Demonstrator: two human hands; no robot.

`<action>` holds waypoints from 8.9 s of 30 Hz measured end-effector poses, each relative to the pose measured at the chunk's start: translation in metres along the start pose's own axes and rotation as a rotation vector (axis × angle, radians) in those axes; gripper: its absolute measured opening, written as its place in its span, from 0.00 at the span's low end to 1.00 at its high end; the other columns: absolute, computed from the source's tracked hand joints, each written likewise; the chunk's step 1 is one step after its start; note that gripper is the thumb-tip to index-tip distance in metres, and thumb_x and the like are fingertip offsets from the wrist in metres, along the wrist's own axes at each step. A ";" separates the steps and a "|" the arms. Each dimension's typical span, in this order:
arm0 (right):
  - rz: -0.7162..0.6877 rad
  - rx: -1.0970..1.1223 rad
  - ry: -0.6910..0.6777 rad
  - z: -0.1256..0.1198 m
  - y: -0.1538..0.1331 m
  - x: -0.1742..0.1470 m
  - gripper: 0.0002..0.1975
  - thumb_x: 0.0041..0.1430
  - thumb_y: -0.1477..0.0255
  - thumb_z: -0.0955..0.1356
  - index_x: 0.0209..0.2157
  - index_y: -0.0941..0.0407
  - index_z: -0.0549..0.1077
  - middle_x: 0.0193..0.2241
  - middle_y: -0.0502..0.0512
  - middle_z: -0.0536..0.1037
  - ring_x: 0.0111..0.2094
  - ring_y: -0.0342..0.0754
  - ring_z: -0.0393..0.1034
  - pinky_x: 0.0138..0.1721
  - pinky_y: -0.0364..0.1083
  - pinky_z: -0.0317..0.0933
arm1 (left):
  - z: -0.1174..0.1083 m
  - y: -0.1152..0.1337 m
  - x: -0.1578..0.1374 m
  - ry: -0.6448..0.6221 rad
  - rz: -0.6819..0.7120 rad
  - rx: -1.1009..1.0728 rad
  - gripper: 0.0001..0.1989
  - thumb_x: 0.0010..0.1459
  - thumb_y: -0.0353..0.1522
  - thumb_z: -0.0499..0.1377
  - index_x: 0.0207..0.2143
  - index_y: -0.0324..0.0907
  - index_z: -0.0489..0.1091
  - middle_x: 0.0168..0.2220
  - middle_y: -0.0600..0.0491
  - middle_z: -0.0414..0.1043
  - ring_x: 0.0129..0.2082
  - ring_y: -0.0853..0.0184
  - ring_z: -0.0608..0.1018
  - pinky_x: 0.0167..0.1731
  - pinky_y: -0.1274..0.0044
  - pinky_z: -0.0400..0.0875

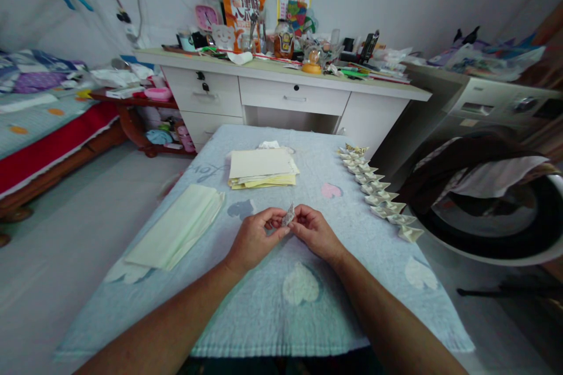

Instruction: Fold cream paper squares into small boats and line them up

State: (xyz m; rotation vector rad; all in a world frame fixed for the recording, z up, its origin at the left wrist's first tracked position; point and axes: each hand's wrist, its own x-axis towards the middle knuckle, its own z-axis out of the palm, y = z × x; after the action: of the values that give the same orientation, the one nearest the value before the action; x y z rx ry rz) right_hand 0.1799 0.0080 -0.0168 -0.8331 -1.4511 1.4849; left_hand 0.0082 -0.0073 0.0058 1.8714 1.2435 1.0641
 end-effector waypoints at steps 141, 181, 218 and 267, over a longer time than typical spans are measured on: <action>-0.029 -0.709 0.351 -0.019 0.004 0.001 0.08 0.55 0.71 0.66 0.38 0.56 0.72 0.26 0.50 0.70 0.28 0.44 0.63 0.30 0.43 0.57 | 0.003 -0.017 0.001 -0.039 0.132 0.224 0.13 0.50 0.22 0.55 0.38 0.43 0.70 0.38 0.52 0.69 0.38 0.66 0.73 0.41 0.74 0.70; -0.044 -1.391 0.174 -0.075 -0.077 -0.043 0.11 0.60 0.81 0.61 0.32 0.56 0.72 0.31 0.54 0.72 0.32 0.45 0.65 0.34 0.42 0.53 | 0.007 -0.023 -0.003 -0.070 0.169 0.198 0.16 0.54 0.26 0.56 0.46 0.45 0.65 0.44 0.52 0.65 0.33 0.71 0.71 0.37 0.76 0.70; 0.221 -1.750 0.448 -0.185 -0.072 -0.115 0.12 0.54 0.79 0.62 0.34 0.57 0.76 0.31 0.58 0.72 0.34 0.50 0.65 0.38 0.45 0.56 | 0.006 -0.026 -0.004 -0.158 0.130 0.206 0.12 0.55 0.27 0.54 0.43 0.44 0.68 0.42 0.53 0.66 0.30 0.72 0.72 0.35 0.77 0.70; -0.249 -1.336 0.179 0.024 -0.004 0.120 0.12 0.61 0.71 0.64 0.43 0.52 0.76 0.50 0.59 0.65 0.52 0.55 0.51 0.52 0.54 0.47 | -0.022 -0.051 0.022 0.297 -0.104 0.060 0.10 0.50 0.28 0.56 0.36 0.43 0.72 0.39 0.52 0.68 0.39 0.64 0.72 0.38 0.72 0.71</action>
State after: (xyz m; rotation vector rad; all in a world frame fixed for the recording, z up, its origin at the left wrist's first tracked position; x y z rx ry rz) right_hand 0.1113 0.1078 0.0026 -1.3926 -2.2407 0.0668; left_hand -0.0270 0.0327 -0.0211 1.7138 1.5374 1.2944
